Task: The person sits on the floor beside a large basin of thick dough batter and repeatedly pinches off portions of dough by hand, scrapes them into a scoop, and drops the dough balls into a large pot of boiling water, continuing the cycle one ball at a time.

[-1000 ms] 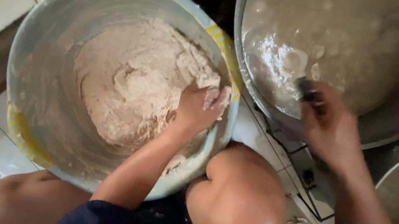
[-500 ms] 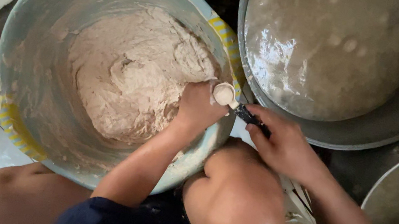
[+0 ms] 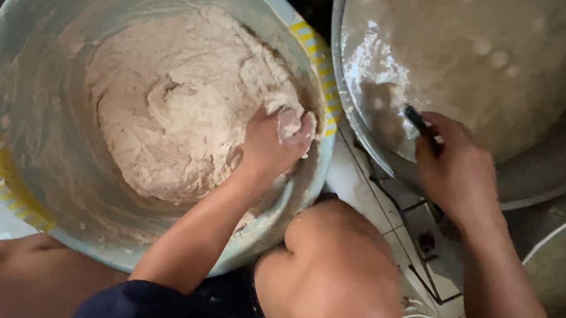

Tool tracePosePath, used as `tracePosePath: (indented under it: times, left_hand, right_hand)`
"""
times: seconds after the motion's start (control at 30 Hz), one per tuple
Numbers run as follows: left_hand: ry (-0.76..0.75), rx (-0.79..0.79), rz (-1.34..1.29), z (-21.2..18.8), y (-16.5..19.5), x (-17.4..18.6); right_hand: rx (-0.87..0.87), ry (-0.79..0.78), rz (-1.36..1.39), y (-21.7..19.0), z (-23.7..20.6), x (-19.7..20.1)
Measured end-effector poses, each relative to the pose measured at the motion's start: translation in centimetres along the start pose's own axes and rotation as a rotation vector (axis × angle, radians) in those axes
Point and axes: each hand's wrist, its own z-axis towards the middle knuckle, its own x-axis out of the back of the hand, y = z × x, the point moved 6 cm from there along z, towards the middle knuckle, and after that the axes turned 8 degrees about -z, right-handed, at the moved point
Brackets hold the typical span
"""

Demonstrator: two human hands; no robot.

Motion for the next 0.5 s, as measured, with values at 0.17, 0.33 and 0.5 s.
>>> tracePosePath:
  times: [0.17,0.33,0.5]
  left_hand:
    - [-0.050,0.073,0.024,-0.4,0.0,-1.0]
    - [-0.149,0.102,-0.110,-0.8,0.5,-1.2]
    - [-0.203,0.203,0.014,-0.7,0.7,-1.0]
  right_hand:
    - [-0.019,-0.191,0.319,-1.5,-2.0,-1.5]
    - [0.261,-0.182,0.300,-5.8,-4.1,-2.8]
    - [0.224,-0.385,0.436,-6.3,-4.0,-4.3]
